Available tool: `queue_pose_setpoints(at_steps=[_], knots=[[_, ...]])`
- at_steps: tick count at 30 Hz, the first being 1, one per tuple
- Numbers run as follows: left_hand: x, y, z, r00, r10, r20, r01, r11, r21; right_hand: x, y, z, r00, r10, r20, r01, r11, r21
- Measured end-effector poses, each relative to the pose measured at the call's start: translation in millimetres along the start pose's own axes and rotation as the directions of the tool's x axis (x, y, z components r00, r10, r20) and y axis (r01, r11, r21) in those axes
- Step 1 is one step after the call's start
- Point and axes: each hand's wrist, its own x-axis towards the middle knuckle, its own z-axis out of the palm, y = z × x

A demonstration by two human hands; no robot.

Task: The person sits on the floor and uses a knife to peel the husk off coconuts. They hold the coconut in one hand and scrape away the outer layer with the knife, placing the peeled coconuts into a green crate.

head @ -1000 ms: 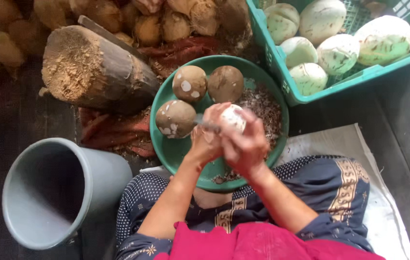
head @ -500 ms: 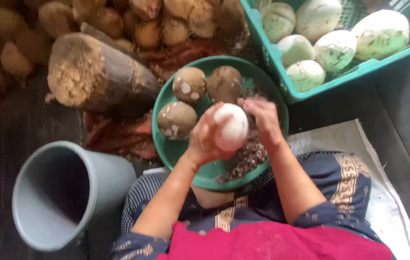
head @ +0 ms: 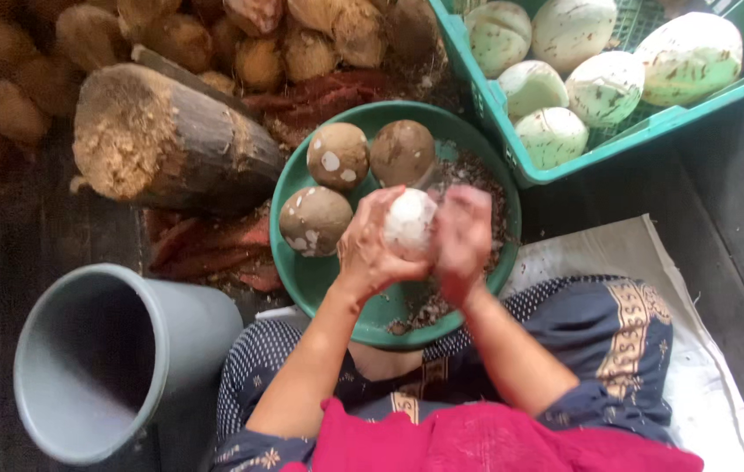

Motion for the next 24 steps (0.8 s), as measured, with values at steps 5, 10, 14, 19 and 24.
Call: queue_pose_setpoints(at_steps=[5, 10, 14, 19, 24], knots=[[-10, -13, 3, 0.948, 0.317, -0.02, -0.308, 0.932, 0.19, 26, 52, -2, 0.735, 0.654, 0.179, -0.678, 0.72, 0.148], [-33, -16, -12, 0.853, 0.523, 0.0, -0.5, 0.816, 0.29, 22, 29, -17, 0.527, 0.84, 0.131, -0.85, 0.516, 0.109], [-35, 16, -9, 0.975, -0.21, 0.069, 0.219, 0.956, -0.195, 27, 14, -9, 0.757, 0.624, 0.193, -0.647, 0.757, 0.088], [-41, -22, 11, 0.956, 0.235, -0.174, -0.215, 0.968, 0.127, 26, 27, -20, 0.75, 0.619, 0.232, -0.646, 0.761, 0.059], [-43, -19, 4, 0.984, -0.01, -0.18, -0.029, 0.977, -0.212, 26, 14, -11, 0.722, 0.647, 0.245, -0.682, 0.726, 0.091]])
